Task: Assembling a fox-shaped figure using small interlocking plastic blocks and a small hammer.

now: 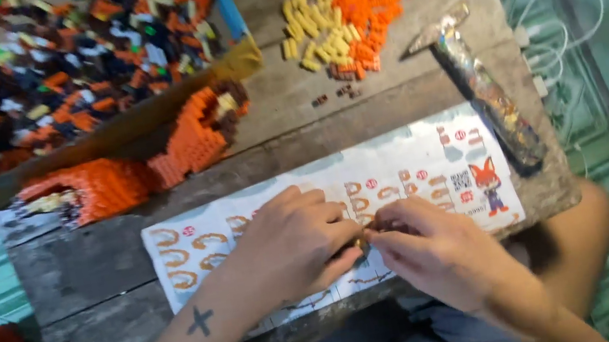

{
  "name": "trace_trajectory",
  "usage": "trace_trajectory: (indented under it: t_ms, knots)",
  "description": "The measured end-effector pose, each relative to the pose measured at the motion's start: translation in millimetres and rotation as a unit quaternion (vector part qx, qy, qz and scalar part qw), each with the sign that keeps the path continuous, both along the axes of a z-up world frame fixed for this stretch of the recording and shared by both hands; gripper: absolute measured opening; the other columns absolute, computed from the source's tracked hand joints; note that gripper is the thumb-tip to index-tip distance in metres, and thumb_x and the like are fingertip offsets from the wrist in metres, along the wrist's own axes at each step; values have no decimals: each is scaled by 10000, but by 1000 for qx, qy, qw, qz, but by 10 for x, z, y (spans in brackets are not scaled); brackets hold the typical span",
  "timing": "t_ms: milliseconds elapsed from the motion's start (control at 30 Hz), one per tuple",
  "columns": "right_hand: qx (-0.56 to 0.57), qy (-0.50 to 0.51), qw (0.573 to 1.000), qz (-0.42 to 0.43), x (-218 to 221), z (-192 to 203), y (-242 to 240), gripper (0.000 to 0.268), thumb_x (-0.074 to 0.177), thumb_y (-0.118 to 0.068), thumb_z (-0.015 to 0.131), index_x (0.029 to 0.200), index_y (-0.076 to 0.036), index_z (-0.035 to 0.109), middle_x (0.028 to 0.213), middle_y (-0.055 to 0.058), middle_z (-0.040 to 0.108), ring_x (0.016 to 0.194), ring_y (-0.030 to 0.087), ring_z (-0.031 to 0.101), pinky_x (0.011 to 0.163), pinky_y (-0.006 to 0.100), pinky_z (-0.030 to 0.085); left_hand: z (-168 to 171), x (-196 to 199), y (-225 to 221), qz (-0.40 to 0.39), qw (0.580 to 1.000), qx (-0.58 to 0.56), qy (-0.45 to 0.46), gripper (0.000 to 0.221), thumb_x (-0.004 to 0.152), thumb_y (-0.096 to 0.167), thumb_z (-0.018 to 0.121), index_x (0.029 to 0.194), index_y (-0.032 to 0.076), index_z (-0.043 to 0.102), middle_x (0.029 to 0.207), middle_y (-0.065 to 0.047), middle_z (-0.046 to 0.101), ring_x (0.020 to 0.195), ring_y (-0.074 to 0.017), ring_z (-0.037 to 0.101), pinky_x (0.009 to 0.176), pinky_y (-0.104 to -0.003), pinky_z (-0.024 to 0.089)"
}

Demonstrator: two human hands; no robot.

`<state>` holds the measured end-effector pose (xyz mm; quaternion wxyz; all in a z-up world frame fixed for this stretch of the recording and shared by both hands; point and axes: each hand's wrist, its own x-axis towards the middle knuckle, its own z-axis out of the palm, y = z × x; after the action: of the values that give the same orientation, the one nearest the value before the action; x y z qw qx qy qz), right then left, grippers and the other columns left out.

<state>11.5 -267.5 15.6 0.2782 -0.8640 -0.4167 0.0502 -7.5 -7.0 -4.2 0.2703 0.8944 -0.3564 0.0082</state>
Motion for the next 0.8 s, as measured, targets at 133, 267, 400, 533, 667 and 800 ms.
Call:
trace_trajectory:
  t_ms: [133, 267, 400, 533, 667, 800]
  knots:
    - [-52, 13, 998, 33, 480, 57, 49, 167, 999, -133, 808, 1165, -114, 798, 1167, 97, 730, 929, 294, 746, 679, 450, 625, 4, 8, 22, -16, 1000, -9, 17, 302, 1042, 317, 840, 843, 114, 740, 796, -47, 687, 762, -313, 644, 655, -474, 467]
    - [11, -141, 989, 32, 1014, 270, 520, 255, 1103, 1, 826, 1353, -25, 780, 1221, 203, 699, 908, 272, 753, 773, 397, 699, 58, 24, 43, -46, 999, 24, -10, 252, 1030, 353, 793, 916, 129, 767, 937, -99, 766, 843, -361, 745, 783, -518, 587]
    - [-35, -177, 982, 60, 1343, -59, 702, 230, 1103, 5, 790, 1328, -18, 827, 1197, 151, 735, 866, 340, 750, 576, 459, 628, 59, 13, 87, -53, 998, 17, 17, 181, 1039, 329, 804, 938, 179, 791, 879, -44, 705, 712, -325, 708, 780, -476, 565]
    - [-10, -102, 992, 75, 1269, 16, 610, 158, 1110, 47, 743, 1207, 15, 864, 1025, 118, 729, 752, 305, 709, 597, 435, 569, 90, 52, 109, -56, 997, 53, 1, 181, 918, 356, 861, 921, 207, 757, 956, -62, 684, 901, -340, 654, 776, -492, 496]
    - [5, -7, 1000, -5, 844, 382, 292, 116, 1048, 16, 778, 1018, -96, 778, 1108, 16, 777, 695, 173, 617, 701, 329, 508, 83, 65, 149, -66, 997, 43, -6, 258, 869, 332, 939, 892, 170, 739, 945, -53, 610, 876, -292, 581, 691, -440, 431]
    - [37, 40, 998, -9, 467, 360, -84, 104, 1017, -45, 857, 1108, -91, 837, 1105, 36, 827, 888, 151, 784, 825, 284, 601, 109, 57, 117, -59, 996, 50, -36, 232, 920, 262, 872, 885, 134, 683, 1027, -72, 665, 887, -311, 616, 701, -437, 436]
